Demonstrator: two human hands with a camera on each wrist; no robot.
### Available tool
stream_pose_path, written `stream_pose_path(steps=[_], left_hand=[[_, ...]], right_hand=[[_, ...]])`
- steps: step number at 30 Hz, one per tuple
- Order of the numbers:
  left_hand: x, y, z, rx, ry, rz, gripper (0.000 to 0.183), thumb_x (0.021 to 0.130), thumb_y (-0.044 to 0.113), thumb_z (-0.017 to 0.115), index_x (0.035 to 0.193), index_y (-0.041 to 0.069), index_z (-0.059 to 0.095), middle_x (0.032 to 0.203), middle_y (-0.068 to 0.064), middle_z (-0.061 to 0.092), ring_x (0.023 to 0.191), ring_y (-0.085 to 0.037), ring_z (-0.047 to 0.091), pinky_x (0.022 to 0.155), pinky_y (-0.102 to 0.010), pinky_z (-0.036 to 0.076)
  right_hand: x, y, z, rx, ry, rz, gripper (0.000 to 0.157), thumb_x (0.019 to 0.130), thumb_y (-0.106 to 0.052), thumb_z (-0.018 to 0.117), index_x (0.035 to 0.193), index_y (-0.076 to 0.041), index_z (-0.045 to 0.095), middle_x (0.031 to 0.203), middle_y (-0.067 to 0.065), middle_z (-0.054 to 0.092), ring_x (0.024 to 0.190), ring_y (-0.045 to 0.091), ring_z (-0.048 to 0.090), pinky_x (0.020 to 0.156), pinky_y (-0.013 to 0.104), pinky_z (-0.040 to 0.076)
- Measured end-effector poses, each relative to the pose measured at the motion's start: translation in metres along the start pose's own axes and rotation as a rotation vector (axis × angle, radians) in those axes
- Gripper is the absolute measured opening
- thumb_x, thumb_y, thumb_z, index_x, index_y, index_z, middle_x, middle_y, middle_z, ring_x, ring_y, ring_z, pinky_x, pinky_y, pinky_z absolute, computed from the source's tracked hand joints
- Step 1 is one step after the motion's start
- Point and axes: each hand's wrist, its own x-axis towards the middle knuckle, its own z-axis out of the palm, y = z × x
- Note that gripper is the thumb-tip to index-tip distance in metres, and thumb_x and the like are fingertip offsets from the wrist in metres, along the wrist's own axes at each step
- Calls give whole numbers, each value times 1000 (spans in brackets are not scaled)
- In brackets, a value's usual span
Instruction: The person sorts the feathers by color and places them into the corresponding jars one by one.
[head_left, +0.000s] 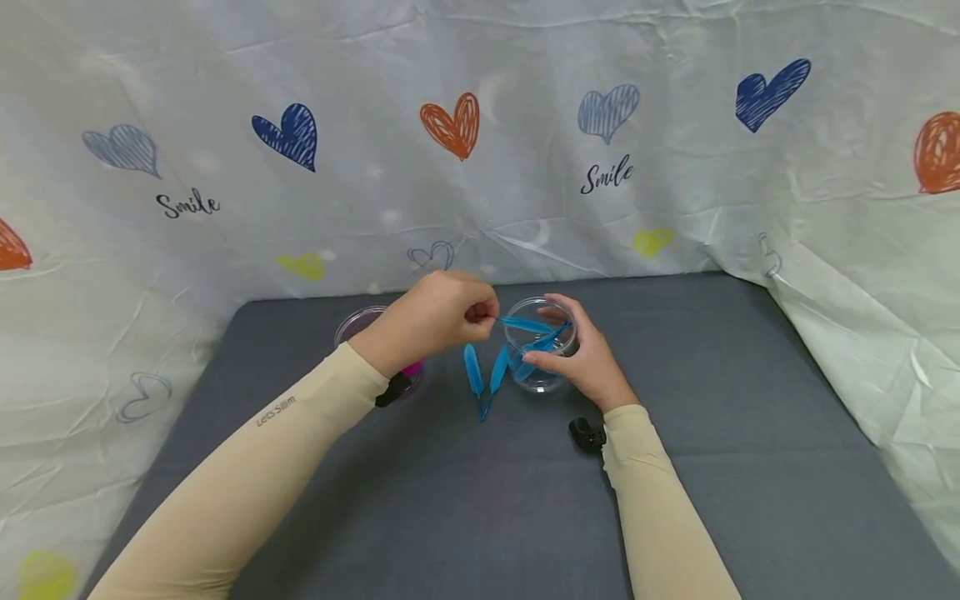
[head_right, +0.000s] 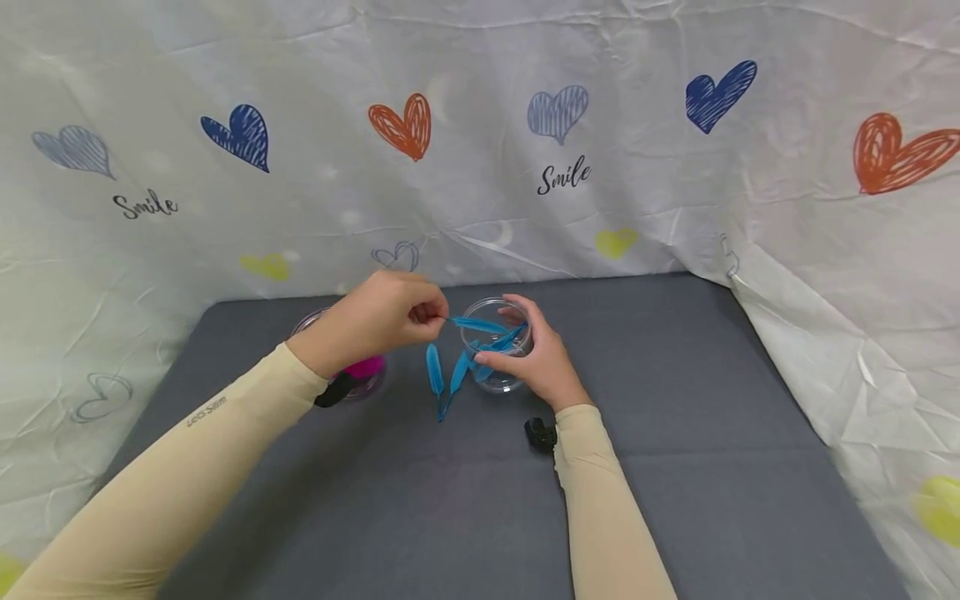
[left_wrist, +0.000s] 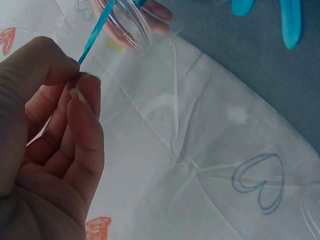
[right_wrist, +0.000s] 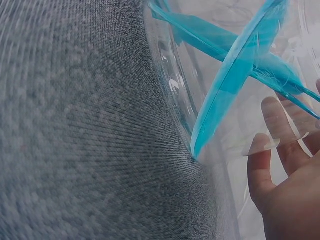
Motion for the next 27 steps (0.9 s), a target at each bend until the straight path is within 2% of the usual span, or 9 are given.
stream_pose_path(steps=[4, 10, 18, 27], left_hand=[[6, 3, 2, -15, -52, 19, 12, 96, 5, 71, 90, 15, 74, 84, 2, 61, 76, -14, 54, 71, -30, 50], [14, 5, 9, -25, -88, 50, 14, 96, 6, 69, 89, 17, 73, 83, 2, 59, 77, -13, 53, 71, -29, 48], [19, 8, 18, -49, -92, 61, 14, 102, 9, 69, 92, 17, 74, 85, 2, 61, 77, -13, 54, 71, -29, 48], [16, 6, 28, -36, -69, 54, 9, 104, 17, 73, 108, 15, 81, 102, 1, 72, 86, -12, 65, 80, -28, 61]], right_hand=[[0, -1, 0, 12, -1, 3, 87, 89, -43, 90, 160, -45, 40, 158, -8, 55, 150, 20, 47, 126, 57, 38], [0, 0, 0, 12, -4, 4, 89, 89, -42, 91, 162, -42, 40, 158, -8, 55, 151, 20, 47, 125, 56, 39], [-1, 0, 0, 15, -10, -3, 89, 90, -43, 90, 163, -41, 39, 160, -6, 54, 152, 21, 47, 124, 58, 39], [0, 0, -1, 18, -11, -10, 91, 89, -45, 90, 164, -37, 39, 160, -7, 55, 150, 20, 48, 120, 58, 41]])
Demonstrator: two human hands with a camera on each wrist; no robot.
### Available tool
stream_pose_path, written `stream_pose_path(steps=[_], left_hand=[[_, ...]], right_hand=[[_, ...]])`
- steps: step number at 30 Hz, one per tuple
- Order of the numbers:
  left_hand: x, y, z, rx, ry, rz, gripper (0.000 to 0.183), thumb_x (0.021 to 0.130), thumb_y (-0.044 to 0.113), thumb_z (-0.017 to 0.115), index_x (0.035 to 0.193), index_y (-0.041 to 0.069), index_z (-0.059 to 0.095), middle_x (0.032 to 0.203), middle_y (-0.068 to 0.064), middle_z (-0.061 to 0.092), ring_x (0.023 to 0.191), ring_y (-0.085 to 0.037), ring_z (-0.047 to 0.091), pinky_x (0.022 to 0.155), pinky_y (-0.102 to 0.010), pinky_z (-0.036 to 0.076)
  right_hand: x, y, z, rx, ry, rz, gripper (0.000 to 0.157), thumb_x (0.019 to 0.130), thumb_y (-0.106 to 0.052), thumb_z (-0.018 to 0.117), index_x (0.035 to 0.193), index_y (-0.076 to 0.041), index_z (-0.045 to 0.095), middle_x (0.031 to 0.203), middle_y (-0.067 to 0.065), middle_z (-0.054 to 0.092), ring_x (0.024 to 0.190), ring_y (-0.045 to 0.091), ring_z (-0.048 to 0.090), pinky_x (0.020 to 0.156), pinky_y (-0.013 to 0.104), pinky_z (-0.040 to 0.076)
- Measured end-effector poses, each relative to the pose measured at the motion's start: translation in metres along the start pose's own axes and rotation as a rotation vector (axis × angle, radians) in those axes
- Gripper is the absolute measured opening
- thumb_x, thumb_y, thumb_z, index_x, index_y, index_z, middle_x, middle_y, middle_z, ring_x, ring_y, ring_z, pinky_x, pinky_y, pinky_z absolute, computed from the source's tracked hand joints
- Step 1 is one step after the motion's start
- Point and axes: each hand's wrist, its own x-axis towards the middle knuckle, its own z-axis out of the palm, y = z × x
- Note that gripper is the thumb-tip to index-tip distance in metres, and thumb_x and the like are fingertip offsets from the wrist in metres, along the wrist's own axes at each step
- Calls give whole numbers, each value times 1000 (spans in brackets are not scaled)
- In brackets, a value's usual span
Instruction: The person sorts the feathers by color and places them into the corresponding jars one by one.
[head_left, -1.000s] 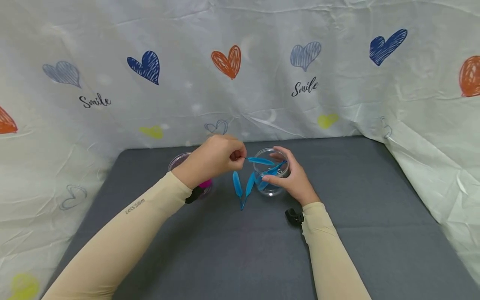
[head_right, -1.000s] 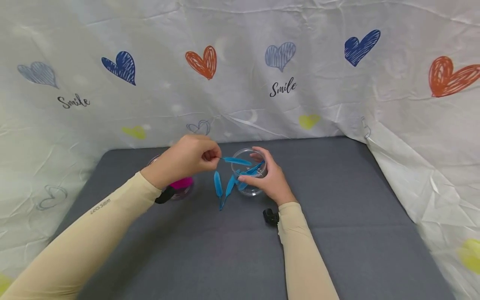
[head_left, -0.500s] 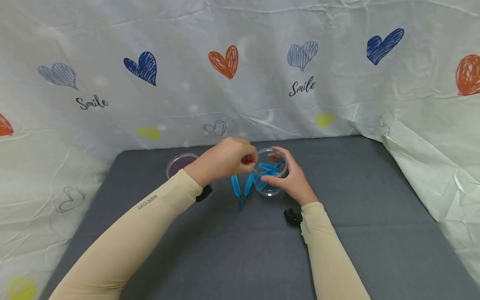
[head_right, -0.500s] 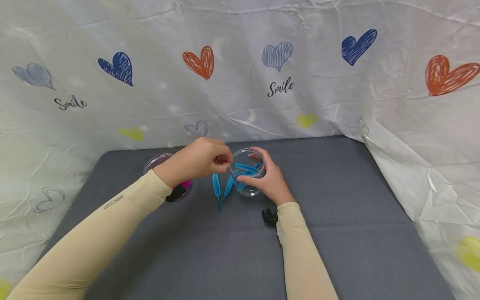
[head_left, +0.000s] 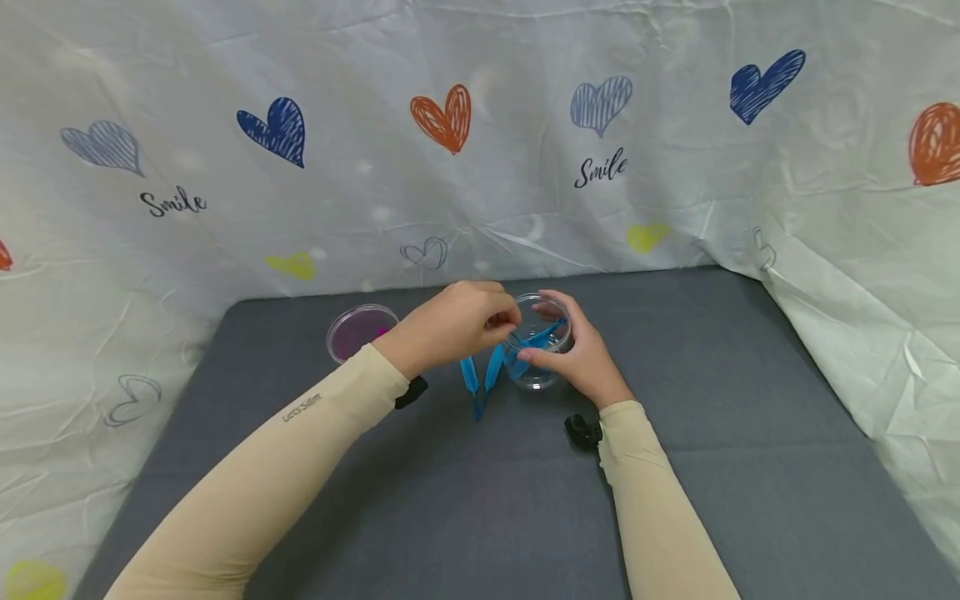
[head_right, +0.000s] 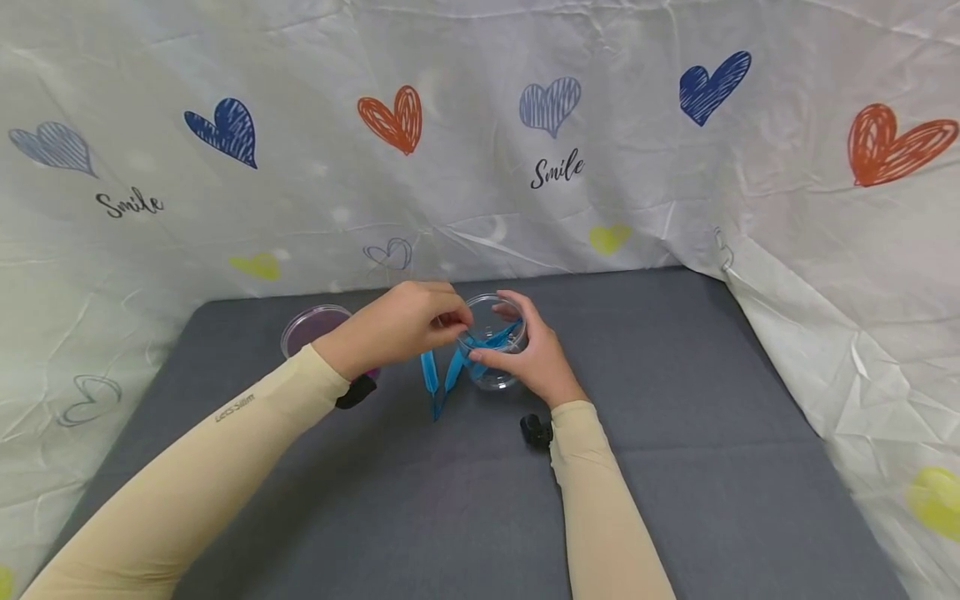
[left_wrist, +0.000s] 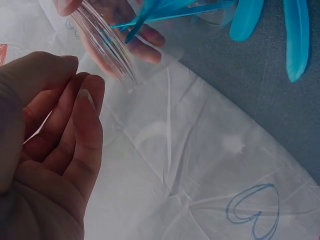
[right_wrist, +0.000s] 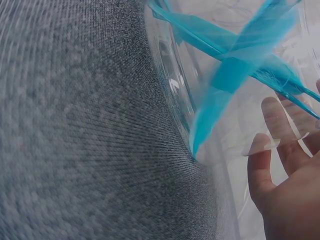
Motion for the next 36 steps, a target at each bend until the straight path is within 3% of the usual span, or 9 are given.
stream_pose_path(steps=[8, 13, 18, 25, 29, 36], left_hand=[[-11, -3, -3, 19, 34, -49, 11, 104, 17, 73, 110, 13, 81, 103, 0, 73, 89, -14, 68, 84, -31, 63], [-24, -5, 2, 35, 51, -54, 8, 102, 15, 75, 106, 12, 81, 99, -1, 72, 86, -14, 67, 82, -30, 62], [-39, -7, 13, 60, 34, -47, 6, 99, 14, 77, 104, 12, 80, 100, -2, 73, 85, -14, 69, 81, -29, 63], [-59, -15, 26, 87, -27, -101, 11, 95, 13, 81, 107, 12, 81, 101, -4, 73, 79, -11, 67, 75, -28, 62], [-69, -20, 38, 138, -52, -69, 12, 93, 16, 84, 104, 13, 81, 97, -1, 72, 76, -9, 63, 73, -28, 61], [-81, -23, 57, 236, -48, 7, 13, 89, 18, 88, 90, 16, 75, 84, 3, 64, 67, -8, 55, 65, -24, 57]], right_hand=[[1, 0, 1, -4, 4, 6, 87, 90, -44, 89, 162, -43, 39, 160, -5, 55, 152, 20, 47, 126, 59, 36], [0, 1, 1, -13, 12, -2, 87, 90, -42, 89, 162, -40, 40, 158, -7, 56, 151, 21, 47, 124, 59, 37], [-1, 0, 1, -20, 16, 1, 88, 88, -46, 90, 162, -42, 40, 158, -9, 56, 149, 20, 49, 120, 58, 40], [-1, -2, 1, -25, 22, 8, 90, 87, -46, 91, 162, -41, 40, 158, -10, 56, 148, 19, 49, 121, 58, 40], [-1, -2, 1, -25, 20, 4, 90, 89, -43, 90, 163, -37, 40, 159, -8, 56, 149, 20, 48, 121, 58, 39], [-1, -3, 1, -30, 9, 3, 88, 91, -39, 89, 163, -41, 39, 161, -5, 55, 151, 23, 47, 123, 60, 37]])
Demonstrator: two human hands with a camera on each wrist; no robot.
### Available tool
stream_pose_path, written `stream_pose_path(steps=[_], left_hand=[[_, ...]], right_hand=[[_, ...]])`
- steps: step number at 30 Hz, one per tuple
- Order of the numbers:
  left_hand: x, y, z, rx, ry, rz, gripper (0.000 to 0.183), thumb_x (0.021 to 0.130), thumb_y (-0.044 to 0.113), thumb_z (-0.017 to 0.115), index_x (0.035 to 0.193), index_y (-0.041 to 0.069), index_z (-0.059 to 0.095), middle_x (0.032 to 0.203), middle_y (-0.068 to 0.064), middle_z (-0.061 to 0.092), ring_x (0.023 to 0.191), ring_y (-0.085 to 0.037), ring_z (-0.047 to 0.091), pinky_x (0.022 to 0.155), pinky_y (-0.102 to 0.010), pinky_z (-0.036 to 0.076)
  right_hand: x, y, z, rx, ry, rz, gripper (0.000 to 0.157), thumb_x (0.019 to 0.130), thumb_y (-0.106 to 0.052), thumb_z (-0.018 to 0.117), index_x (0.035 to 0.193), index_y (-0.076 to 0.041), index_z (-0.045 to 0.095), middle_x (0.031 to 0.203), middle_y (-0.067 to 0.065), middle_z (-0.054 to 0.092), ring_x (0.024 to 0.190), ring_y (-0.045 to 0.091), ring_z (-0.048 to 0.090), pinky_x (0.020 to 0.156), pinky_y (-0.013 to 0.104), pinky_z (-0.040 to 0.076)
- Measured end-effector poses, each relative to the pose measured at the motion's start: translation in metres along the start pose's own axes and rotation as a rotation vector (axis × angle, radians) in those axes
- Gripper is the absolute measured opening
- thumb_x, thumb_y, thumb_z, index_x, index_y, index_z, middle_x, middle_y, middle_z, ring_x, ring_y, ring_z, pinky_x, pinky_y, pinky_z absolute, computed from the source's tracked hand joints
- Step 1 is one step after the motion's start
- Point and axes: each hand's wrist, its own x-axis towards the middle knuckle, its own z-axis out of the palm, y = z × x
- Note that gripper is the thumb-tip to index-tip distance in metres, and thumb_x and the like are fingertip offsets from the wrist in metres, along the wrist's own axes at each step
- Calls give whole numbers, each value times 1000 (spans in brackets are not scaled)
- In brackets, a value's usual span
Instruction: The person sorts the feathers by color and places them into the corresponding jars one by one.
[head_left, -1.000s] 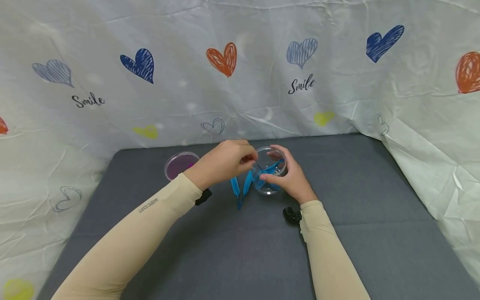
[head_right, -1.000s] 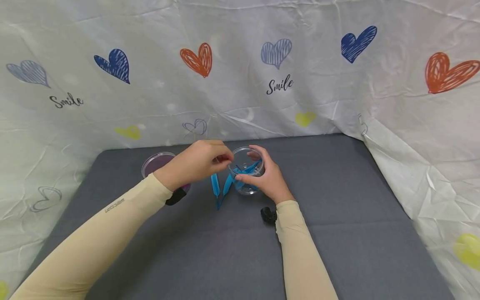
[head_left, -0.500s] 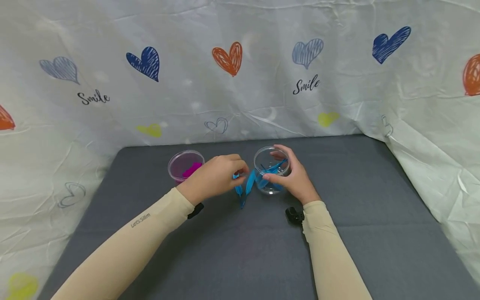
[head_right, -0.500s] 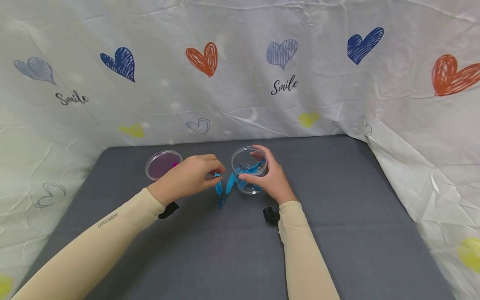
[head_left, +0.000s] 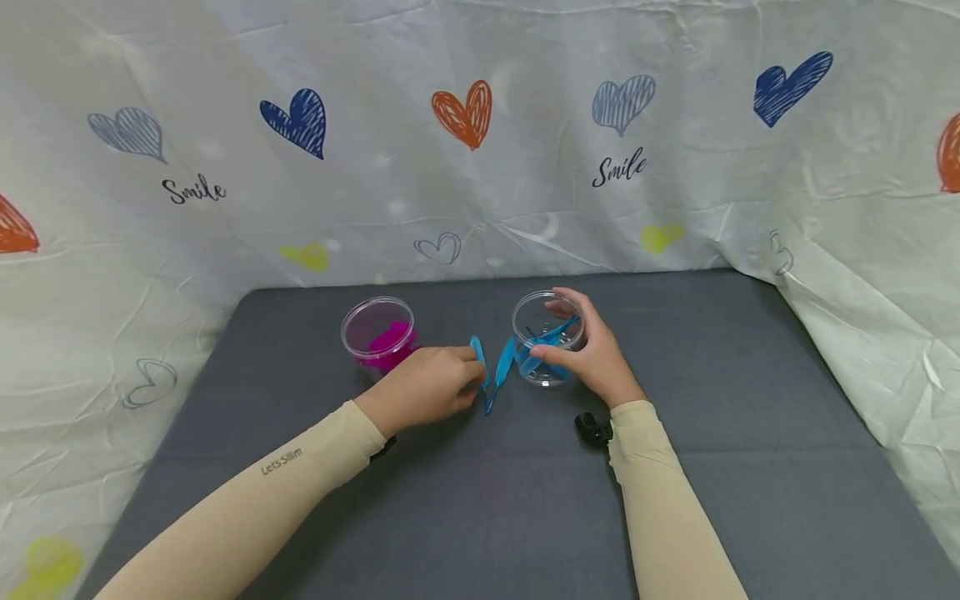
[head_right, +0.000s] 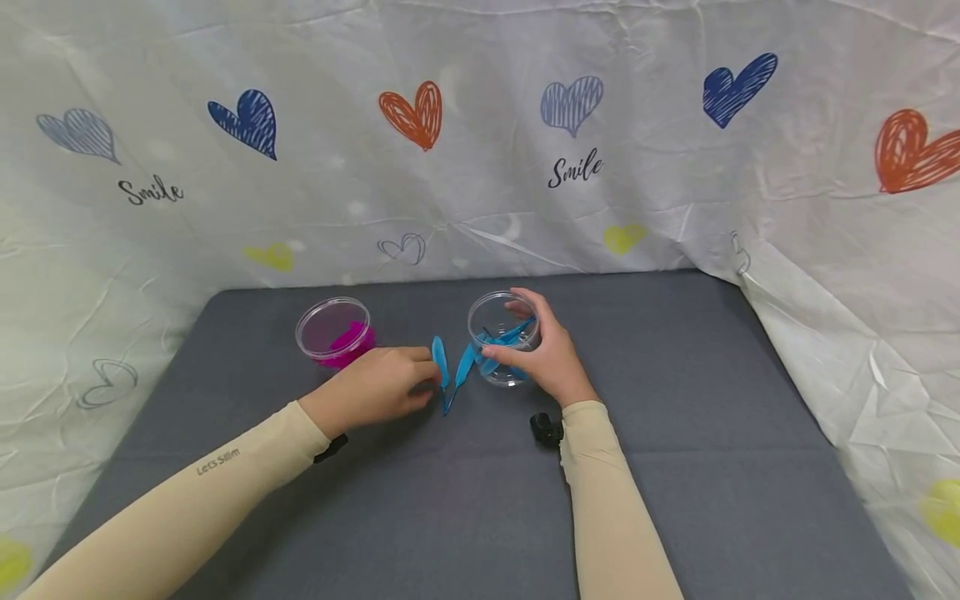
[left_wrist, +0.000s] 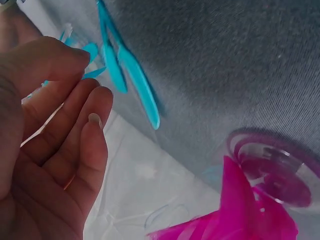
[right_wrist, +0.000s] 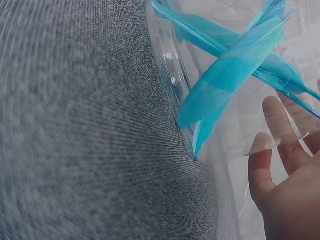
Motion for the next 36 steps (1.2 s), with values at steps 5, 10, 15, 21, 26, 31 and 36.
stream_pose_path(steps=[5, 10, 15, 21, 26, 31, 36], left_hand=[[1, 2, 9, 13, -7, 22, 8, 90, 16, 86, 92, 15, 79, 83, 2, 66, 66, -9, 57, 65, -25, 57], [3, 4, 17, 90, 12, 78, 9, 90, 15, 85, 99, 17, 83, 85, 2, 72, 69, -12, 65, 66, -27, 59], [4, 5, 23, 287, 20, 177, 10, 92, 19, 87, 100, 17, 83, 84, 1, 71, 72, -13, 66, 67, -27, 57], [7, 9, 26, 423, -24, 252, 18, 90, 23, 91, 105, 18, 82, 91, 0, 75, 79, -14, 70, 71, -28, 57], [10, 11, 28, 506, -13, 302, 10, 93, 20, 87, 100, 19, 80, 83, 0, 71, 73, -15, 66, 67, -29, 52], [12, 12, 30, 532, 5, 325, 7, 95, 19, 85, 96, 19, 78, 81, -1, 70, 72, -15, 66, 66, -29, 51], [12, 12, 33, 544, 9, 336, 8, 96, 20, 84, 98, 20, 77, 84, -1, 72, 74, -15, 68, 69, -29, 55]], right_hand=[[0, 0, 0, 0, 5, -6, 89, 90, -41, 90, 164, -38, 39, 160, -7, 56, 151, 22, 47, 125, 61, 36], [1, 1, 0, 5, 15, -1, 92, 88, -43, 91, 164, -36, 40, 158, -8, 56, 152, 19, 47, 126, 62, 36], [1, 0, 0, 12, 11, 0, 91, 88, -43, 91, 164, -36, 40, 158, -7, 56, 152, 20, 47, 126, 61, 36], [1, 1, 0, 13, 9, 5, 92, 88, -44, 91, 164, -36, 40, 158, -9, 56, 151, 19, 48, 124, 61, 39], [2, 1, -1, 12, 4, 2, 91, 89, -43, 90, 164, -36, 40, 159, -7, 56, 152, 21, 47, 124, 61, 38], [3, 2, -1, 9, 14, 9, 91, 88, -43, 91, 163, -37, 40, 158, -9, 56, 151, 20, 47, 125, 61, 38], [2, 4, 0, 3, 12, 7, 89, 89, -42, 91, 162, -40, 40, 157, -9, 56, 151, 19, 47, 125, 61, 38]])
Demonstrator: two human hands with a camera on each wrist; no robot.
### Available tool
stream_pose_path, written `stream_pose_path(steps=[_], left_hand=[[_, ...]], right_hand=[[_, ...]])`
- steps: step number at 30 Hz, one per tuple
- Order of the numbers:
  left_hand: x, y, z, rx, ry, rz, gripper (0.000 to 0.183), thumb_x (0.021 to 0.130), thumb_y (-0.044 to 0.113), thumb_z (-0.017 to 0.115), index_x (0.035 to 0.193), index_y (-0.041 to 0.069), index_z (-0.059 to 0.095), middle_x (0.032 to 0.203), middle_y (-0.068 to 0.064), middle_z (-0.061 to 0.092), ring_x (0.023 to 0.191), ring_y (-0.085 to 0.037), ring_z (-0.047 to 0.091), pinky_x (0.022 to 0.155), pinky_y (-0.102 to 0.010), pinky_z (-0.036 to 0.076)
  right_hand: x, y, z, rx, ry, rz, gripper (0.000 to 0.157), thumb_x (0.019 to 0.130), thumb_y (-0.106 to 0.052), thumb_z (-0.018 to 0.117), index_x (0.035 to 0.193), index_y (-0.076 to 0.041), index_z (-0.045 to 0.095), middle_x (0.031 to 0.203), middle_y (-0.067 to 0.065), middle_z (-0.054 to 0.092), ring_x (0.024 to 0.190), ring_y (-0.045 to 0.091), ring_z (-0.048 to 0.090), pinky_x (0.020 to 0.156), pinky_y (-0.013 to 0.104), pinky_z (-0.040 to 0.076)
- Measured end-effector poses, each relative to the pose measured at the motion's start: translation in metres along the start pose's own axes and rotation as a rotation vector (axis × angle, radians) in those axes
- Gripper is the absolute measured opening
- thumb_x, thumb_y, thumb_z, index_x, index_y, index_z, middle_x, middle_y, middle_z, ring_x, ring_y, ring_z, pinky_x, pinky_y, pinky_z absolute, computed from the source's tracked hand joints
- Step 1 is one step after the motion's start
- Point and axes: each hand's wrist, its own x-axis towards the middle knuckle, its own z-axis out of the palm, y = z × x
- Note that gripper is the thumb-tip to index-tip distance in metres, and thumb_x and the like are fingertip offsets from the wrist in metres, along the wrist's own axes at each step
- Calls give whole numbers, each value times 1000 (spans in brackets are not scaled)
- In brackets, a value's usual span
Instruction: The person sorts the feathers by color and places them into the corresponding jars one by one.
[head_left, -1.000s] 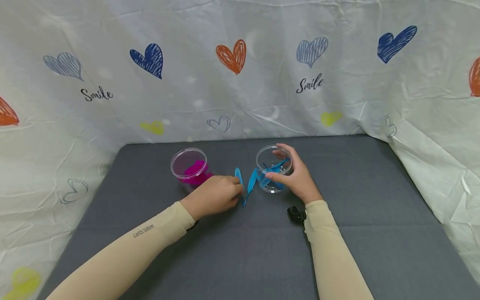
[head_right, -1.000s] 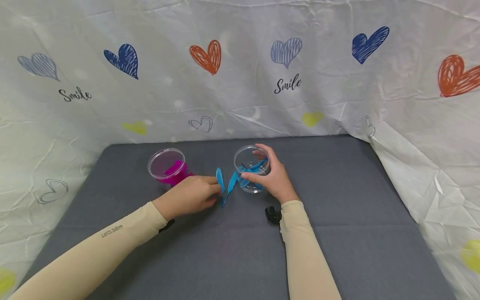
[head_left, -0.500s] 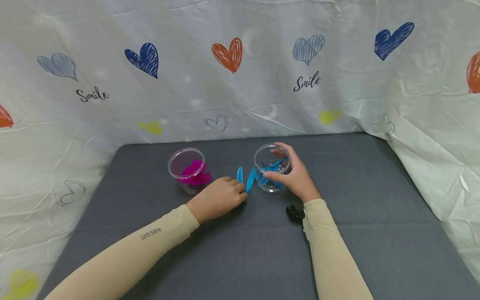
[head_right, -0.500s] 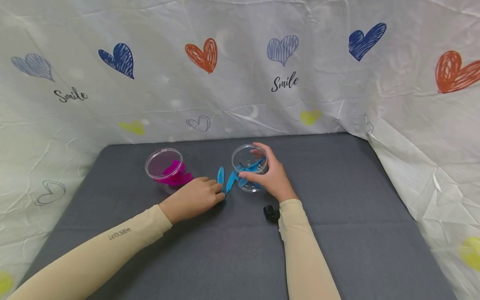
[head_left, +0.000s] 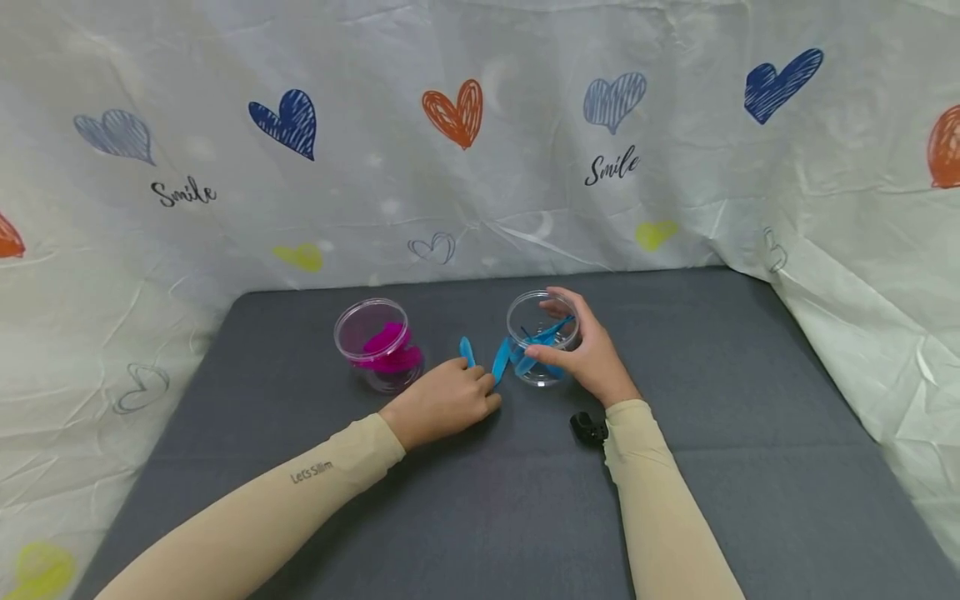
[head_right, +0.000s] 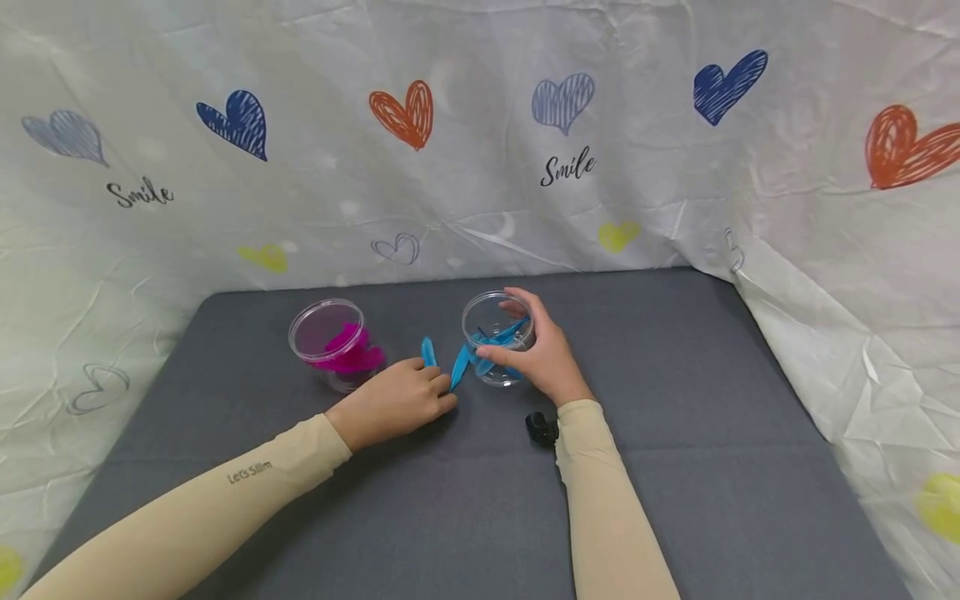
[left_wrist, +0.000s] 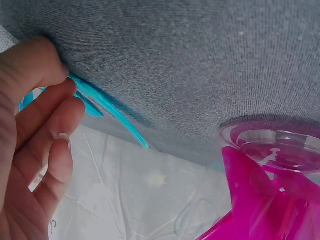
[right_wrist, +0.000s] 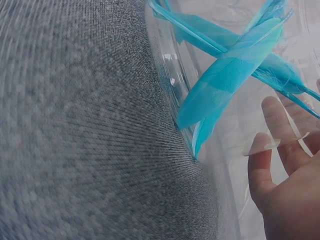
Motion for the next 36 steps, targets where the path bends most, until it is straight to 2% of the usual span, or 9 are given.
stream_pose_path(steps=[8, 18, 22, 26, 30, 36], left_hand=[[-3, -2, 2, -15, 27, -5, 11, 94, 18, 85, 99, 21, 76, 84, -1, 71, 74, -16, 68, 73, -31, 59], [0, -6, -1, -55, -17, 1, 11, 94, 20, 85, 102, 24, 80, 89, 2, 75, 77, -16, 70, 74, -31, 59], [-1, -8, -1, -106, 11, -7, 9, 95, 21, 83, 102, 25, 79, 89, 4, 75, 77, -15, 69, 73, -30, 59], [-2, -15, -4, -237, 90, -73, 8, 93, 22, 80, 96, 22, 73, 82, 5, 68, 71, -12, 62, 68, -27, 56], [-1, -28, -17, -445, 142, -184, 12, 92, 21, 78, 91, 22, 66, 81, 5, 61, 69, -9, 52, 66, -25, 51], [2, -48, -40, -840, 221, -407, 11, 94, 20, 75, 95, 27, 66, 92, 11, 66, 83, -9, 64, 75, -28, 58]], right_hand=[[0, -1, -1, 0, 2, -7, 88, 88, -42, 91, 161, -43, 41, 157, -9, 57, 151, 19, 46, 125, 63, 37], [0, -3, -2, 0, -6, 2, 89, 89, -42, 90, 163, -39, 40, 159, -6, 56, 153, 22, 45, 127, 64, 34], [0, -3, -1, 0, -7, 2, 89, 89, -40, 91, 162, -40, 40, 159, -7, 56, 153, 22, 45, 126, 64, 35], [0, -3, 1, 4, -5, 1, 88, 89, -41, 91, 161, -44, 40, 158, -8, 56, 152, 21, 46, 125, 62, 38], [-1, -2, 0, 8, -2, 5, 88, 88, -43, 91, 160, -47, 40, 158, -8, 56, 151, 21, 47, 124, 61, 39], [-2, -2, 1, 7, -1, 1, 89, 88, -44, 91, 161, -43, 40, 159, -7, 56, 152, 21, 46, 126, 61, 36]])
